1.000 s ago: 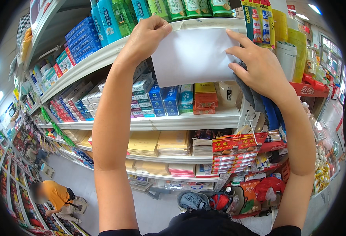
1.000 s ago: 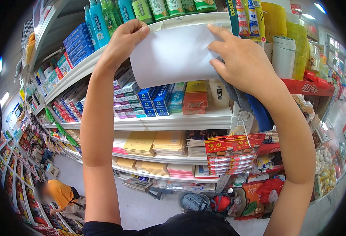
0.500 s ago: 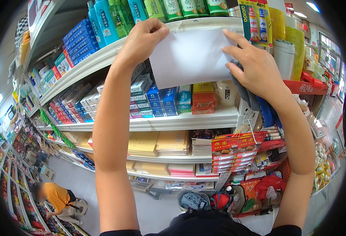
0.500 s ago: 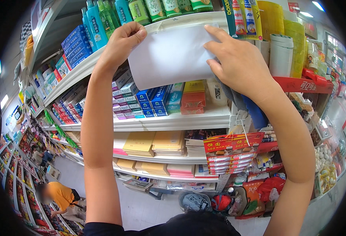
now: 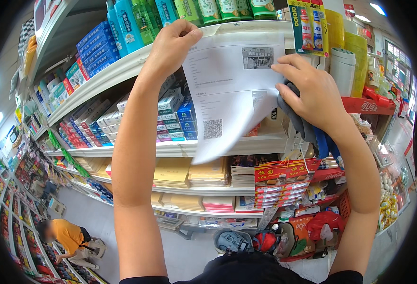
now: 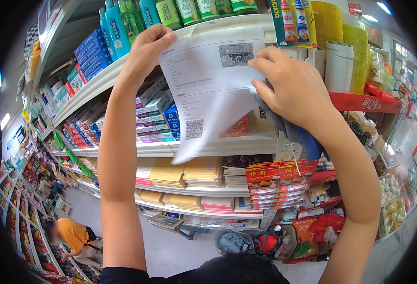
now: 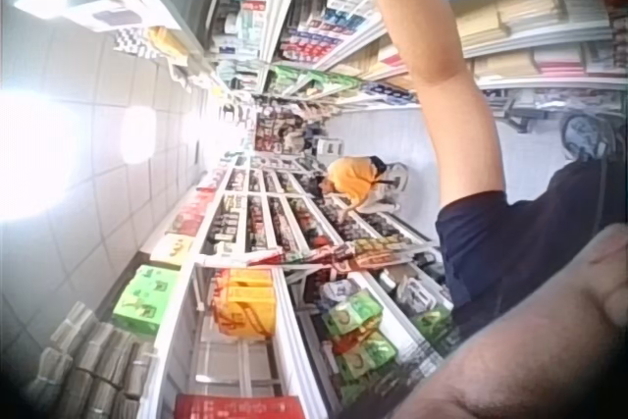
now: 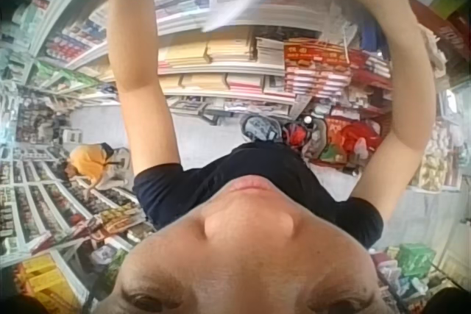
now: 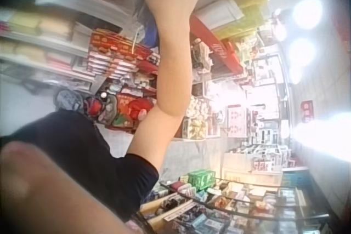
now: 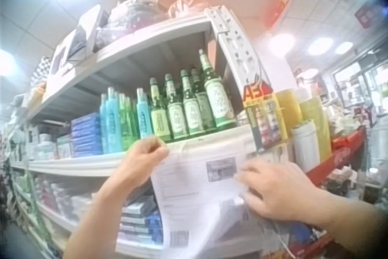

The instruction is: The person arranges green packaged items on a refrigerated display shelf, then wipes shelves with a blue cloth and places a printed sheet on a shelf edge. The person handles packaged goods and a cleaning cloth while moving between aisles in a small store.

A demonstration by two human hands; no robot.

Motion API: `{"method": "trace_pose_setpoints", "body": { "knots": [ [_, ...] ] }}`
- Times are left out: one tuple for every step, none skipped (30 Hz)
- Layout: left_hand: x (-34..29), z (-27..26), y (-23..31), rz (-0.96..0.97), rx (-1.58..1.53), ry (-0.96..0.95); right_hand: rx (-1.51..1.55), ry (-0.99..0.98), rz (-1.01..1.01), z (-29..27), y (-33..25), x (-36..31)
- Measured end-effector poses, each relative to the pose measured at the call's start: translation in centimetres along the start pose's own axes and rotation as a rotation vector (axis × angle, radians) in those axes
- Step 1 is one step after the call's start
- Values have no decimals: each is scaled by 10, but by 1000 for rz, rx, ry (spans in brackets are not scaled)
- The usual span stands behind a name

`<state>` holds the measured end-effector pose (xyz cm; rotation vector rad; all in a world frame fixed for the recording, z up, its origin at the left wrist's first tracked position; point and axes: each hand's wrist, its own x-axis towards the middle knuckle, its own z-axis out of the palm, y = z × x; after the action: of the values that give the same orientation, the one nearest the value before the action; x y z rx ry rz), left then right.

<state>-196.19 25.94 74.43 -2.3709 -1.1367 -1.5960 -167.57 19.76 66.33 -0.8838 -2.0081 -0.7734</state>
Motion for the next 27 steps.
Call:
{"method": "trace_pose_setpoints", "body": {
  "knots": [
    [0, 1, -1, 0, -11, 19, 19, -10, 6, -1, 0, -1],
    [1, 1, -1, -1, -16, 24, 19, -11, 6, -1, 0, -1],
    [1, 2, -1, -2, -20, 28, 21, -11, 7, -1, 1, -2],
    [1, 2, 0, -4, -23, 32, 23, -11, 7, -1, 2, -3],
    [1, 2, 1, -2, -14, 41, 24, -4, 8, -1, 3, -3],
    [1, 3, 2, -1, -3, 49, 25, 3, 8, -1, 5, -3],
    [1, 3, 3, 1, 7, 58, 27, 10, 8, 0, 6, -2],
    [2, 5, 2, 7, -3, 85, 23, 11, 21, 1, 8, -2],
    [3, 7, 1, 13, -12, 112, 19, 12, 33, 2, 9, -1],
    [4, 8, 0, 19, -21, 138, 16, 13, 45, 3, 10, 0],
    [4, 8, 1, 3, -32, 142, 17, 23, 51, 4, 12, 0],
    [4, 9, 3, -14, -43, 145, 19, 33, 56, 5, 14, 1],
    [5, 9, 5, -30, -54, 147, 20, 42, 61, 6, 16, 2],
    [5, 9, 6, -26, -30, 127, 19, 54, 71, 6, 19, 2],
    [5, 9, 8, -21, -8, 107, 18, 65, 80, 7, 22, 2],
    [5, 9, 8, -16, 13, 86, 15, 76, 90, 6, 24, 1],
    [5, 9, 8, -9, 51, 86, 29, 113, 87, 4, 24, 0],
    [4, 10, 7, 0, 88, 85, 42, 149, 85, 0, 25, 0],
    [3, 10, 7, 9, 124, 84, 54, 186, 82, -3, 26, 0],
    [2, 10, 6, 15, 112, 98, 95, 289, 69, -6, 27, -1],
    [0, 9, 6, 21, 100, 113, 90, 362, 53, -10, 29, 0],
    [-1, 9, 5, 27, 88, 127, 85, 435, 37, -15, 30, 2],
    [-1, 10, 4, 27, 78, 140, 76, 508, 22, -20, 32, 4],
    [-1, 11, 2, 26, 69, 153, 76, 585, 17, -24, 32, 7],
    [-1, 13, 1, 25, 61, 165, 36, 661, -46, -23, 35, 11],
    [-1, 14, 2, 24, 68, 172, -3, 734, -110, -20, 39, 15],
    [-1, 14, 2, 26, 77, 172, -41, 807, -174, -16, 44, 19]
  ]
}}
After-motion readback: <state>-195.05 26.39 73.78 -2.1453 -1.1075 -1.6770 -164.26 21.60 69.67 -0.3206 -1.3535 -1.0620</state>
